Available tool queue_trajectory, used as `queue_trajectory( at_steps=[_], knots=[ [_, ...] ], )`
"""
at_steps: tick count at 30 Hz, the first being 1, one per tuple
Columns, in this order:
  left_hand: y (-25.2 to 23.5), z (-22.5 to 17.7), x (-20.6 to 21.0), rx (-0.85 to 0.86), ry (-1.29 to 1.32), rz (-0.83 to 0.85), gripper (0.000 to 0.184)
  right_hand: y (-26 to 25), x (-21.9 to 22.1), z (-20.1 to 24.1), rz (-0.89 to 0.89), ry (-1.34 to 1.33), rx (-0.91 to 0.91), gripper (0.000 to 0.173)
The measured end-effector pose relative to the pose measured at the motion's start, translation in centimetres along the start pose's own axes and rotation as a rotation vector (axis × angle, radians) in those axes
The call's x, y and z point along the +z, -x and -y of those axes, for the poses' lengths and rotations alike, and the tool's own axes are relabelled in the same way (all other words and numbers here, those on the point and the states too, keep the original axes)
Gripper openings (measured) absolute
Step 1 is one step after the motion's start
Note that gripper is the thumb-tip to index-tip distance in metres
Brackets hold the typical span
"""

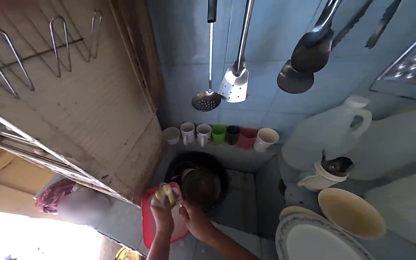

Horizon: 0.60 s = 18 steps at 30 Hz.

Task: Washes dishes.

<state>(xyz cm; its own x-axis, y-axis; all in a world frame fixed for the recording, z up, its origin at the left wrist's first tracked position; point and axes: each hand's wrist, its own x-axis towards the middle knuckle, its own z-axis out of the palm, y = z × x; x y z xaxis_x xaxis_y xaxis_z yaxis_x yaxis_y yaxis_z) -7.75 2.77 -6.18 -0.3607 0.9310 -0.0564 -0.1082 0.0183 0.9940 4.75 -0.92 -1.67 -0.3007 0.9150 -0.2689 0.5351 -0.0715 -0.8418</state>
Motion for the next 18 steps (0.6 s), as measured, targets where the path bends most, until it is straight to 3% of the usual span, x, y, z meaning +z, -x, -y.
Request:
queue_trajectory(
  at_steps=[2,6,8,11,13,16,18],
  knots=[
    [0.1,0.0,-0.2,-0.075,0.109,0.092,0.024,-0.1,0.0,0.0,-0.009,0.007,0.004,0.036],
    [-1.6,-0.2,-1.5,0.132,-0.106,-0.039,0.032,0.0,0.1,-0.2,0.026,0.030,-0.014,0.037],
    [-1.1,-0.4,-0.6,0.066,0.065,-0.068,0.029,-0.1,0.2,0.4,0.029,0.043,-0.011,0.034],
    [0.5,-1.0,0.7,-0.164,0.279,0.038,0.022,-0.4,0.2,0.3,-0.022,-0.005,-0.031,0.036],
    [0.0,-1.4,0.3,-0.147,0.260,0.064,0.027,-0.4,0.0,-0.3,-0.036,-0.022,-0.065,0.033],
    [-1.5,-1.4,-0.2,0.026,0.242,-0.074,0.034,0.2,-0.3,-0.4,0.069,-0.026,-0.065,0.031],
    [-2.1,-2.2,0.2,0.006,0.306,-0.189,0.023,0.5,-0.3,-0.3,0.147,-0.010,-0.043,0.031]
  ],
)
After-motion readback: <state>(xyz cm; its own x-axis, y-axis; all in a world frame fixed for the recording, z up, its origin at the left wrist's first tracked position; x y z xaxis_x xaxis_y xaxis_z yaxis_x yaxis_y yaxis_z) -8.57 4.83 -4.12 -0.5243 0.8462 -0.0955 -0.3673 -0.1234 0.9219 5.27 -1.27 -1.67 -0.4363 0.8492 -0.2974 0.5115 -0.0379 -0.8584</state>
